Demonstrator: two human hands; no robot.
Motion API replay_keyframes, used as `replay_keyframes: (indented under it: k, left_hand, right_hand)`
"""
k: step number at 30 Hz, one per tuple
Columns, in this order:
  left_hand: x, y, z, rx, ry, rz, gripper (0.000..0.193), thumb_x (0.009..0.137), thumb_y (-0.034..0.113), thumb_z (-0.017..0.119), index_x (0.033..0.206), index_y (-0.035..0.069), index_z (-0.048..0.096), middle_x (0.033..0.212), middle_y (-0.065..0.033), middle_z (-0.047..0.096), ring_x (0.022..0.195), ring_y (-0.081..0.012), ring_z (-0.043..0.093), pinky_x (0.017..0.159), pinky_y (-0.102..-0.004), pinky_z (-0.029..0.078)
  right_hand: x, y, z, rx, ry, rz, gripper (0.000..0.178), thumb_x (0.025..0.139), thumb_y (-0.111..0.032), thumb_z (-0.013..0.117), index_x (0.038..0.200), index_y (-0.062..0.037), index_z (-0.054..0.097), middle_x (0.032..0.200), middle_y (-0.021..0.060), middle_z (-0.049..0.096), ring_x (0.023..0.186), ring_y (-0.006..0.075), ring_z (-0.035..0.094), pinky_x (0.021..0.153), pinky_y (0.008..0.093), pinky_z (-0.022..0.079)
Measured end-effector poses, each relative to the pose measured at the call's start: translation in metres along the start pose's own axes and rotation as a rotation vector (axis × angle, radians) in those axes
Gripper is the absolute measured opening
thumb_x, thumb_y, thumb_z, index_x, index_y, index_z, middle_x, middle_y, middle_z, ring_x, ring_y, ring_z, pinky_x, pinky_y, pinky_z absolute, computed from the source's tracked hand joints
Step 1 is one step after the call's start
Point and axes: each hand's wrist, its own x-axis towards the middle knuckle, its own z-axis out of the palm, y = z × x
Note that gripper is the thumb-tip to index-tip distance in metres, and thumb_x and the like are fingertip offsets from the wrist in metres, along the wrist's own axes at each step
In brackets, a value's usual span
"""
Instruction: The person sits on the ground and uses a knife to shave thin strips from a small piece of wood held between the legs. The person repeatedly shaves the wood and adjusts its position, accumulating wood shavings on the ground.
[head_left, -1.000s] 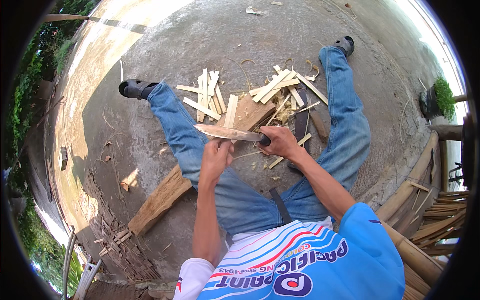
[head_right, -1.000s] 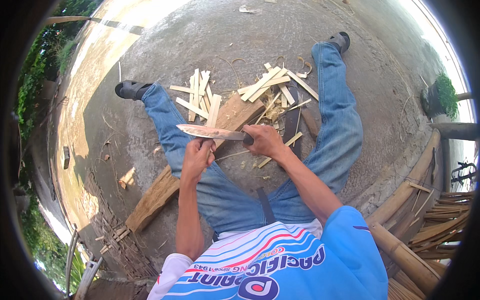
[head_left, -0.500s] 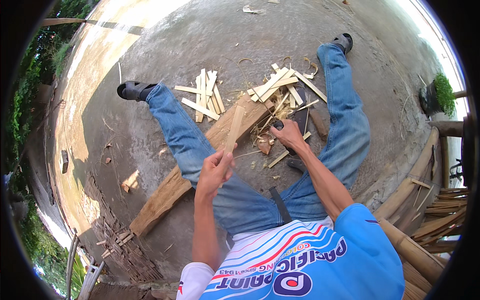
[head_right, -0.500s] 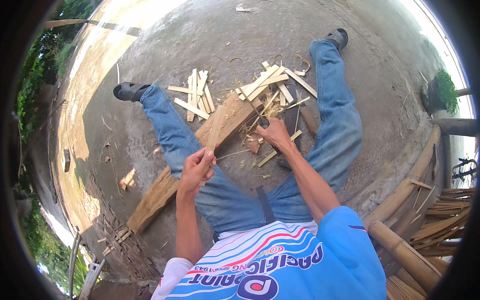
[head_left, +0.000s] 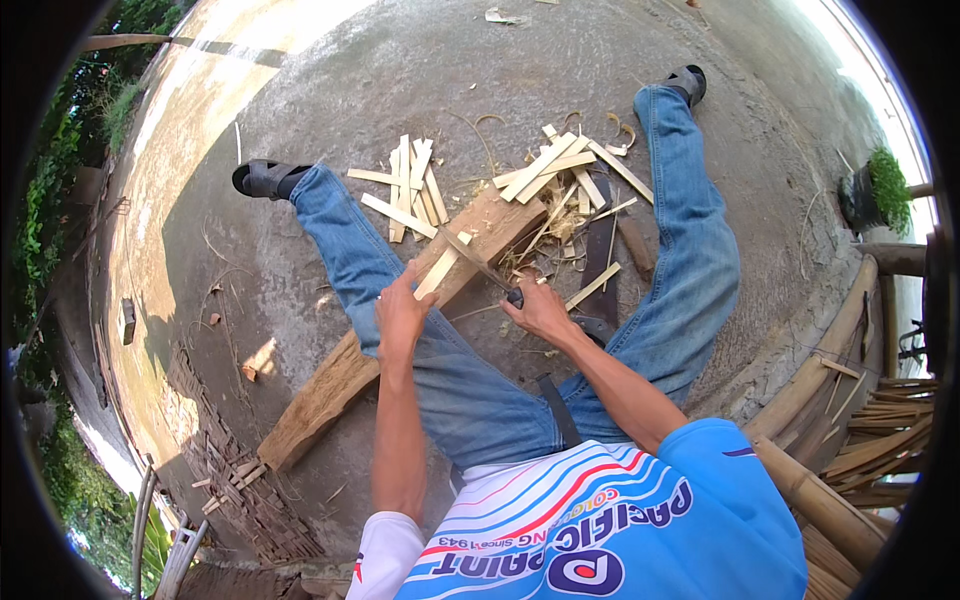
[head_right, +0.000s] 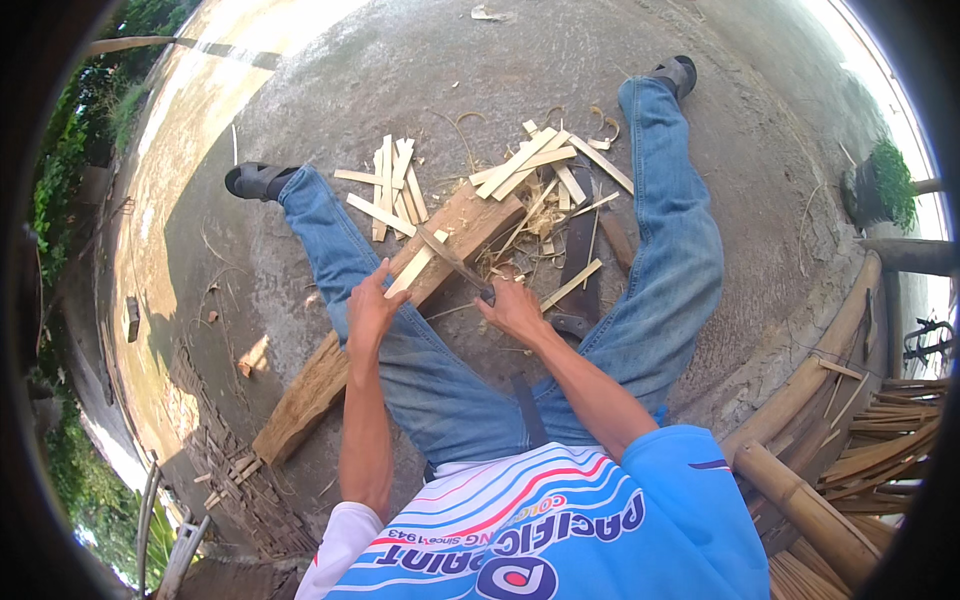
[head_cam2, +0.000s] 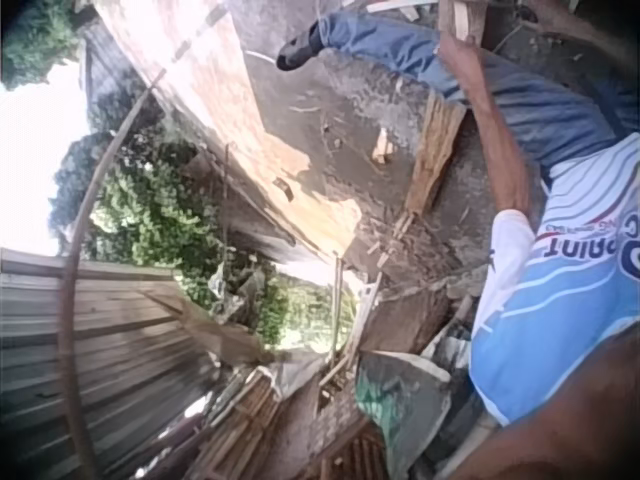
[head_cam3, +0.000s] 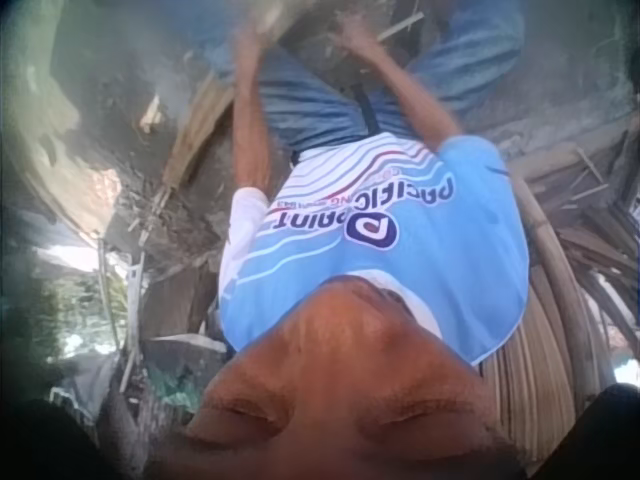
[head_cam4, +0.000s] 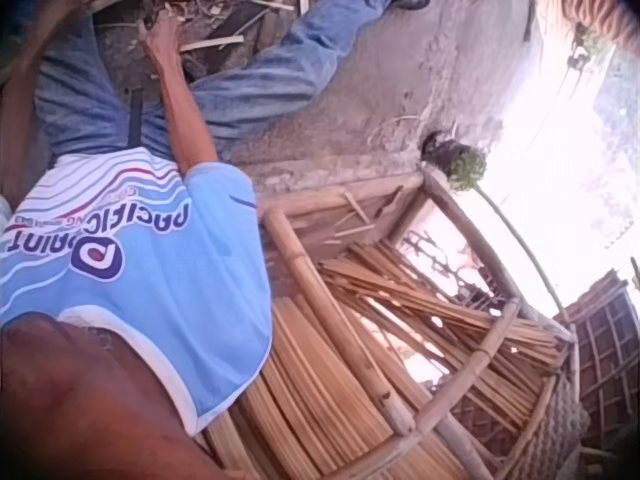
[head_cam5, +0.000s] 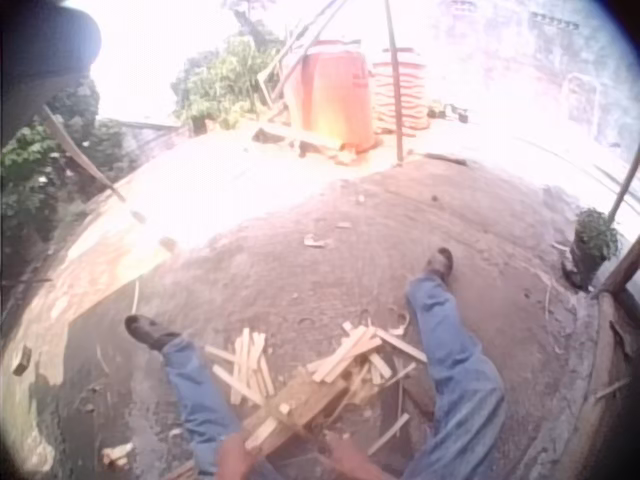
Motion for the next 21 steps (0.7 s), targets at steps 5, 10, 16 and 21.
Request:
replay_keyframes:
  k: [5,10,16,21]
  left_hand:
    - [-0.013,-0.025,-0.011,-0.731,-0.015,-0.373,0.065,0.088,0.020,0.084,0.144,-0.003,0.057,0.095,-0.0077,0.074,0.085,-0.0105,0.067,0.070,-0.0282,0.054]
    - [-0.015,-0.019,0.041,-1.480,0.288,-0.425,0.053,0.099,0.021,0.074,0.136,-0.013,0.056,0.113,-0.0173,0.073,0.094,-0.0186,0.071,0.081,-0.0282,0.058]
    - [0.018,0.002,0.052,-1.192,0.518,-0.309,0.041,0.107,0.025,0.060,0.117,-0.015,0.066,0.116,-0.0207,0.072,0.106,-0.0261,0.072,0.094,-0.0349,0.059]
    - [0.046,0.003,0.031,-1.005,0.534,-0.372,0.047,0.105,0.033,0.062,0.102,-0.013,0.073,0.091,-0.0135,0.075,0.084,-0.0211,0.074,0.075,-0.0327,0.059]
  right_hand:
    - [0.004,0.010,0.014,0.079,0.024,-0.029,0.049,0.092,-0.039,0.073,0.109,0.0059,0.062,0.096,0.0315,0.068,0.090,0.0512,0.068,0.079,0.0567,0.055]
    - [-0.003,0.002,0.030,0.103,0.223,-0.228,0.050,0.097,-0.037,0.068,0.109,0.0097,0.055,0.091,0.0322,0.066,0.089,0.0512,0.066,0.076,0.0563,0.051]
    - [-0.011,-0.021,0.027,0.272,-0.024,-0.094,0.050,0.104,-0.039,0.058,0.110,0.0108,0.054,0.090,0.0376,0.065,0.094,0.0511,0.066,0.084,0.0560,0.050]
    - [-0.013,-0.024,0.032,0.236,0.132,-0.092,0.052,0.105,-0.043,0.055,0.107,0.0094,0.057,0.085,0.0344,0.067,0.087,0.0517,0.067,0.083,0.0552,0.052]
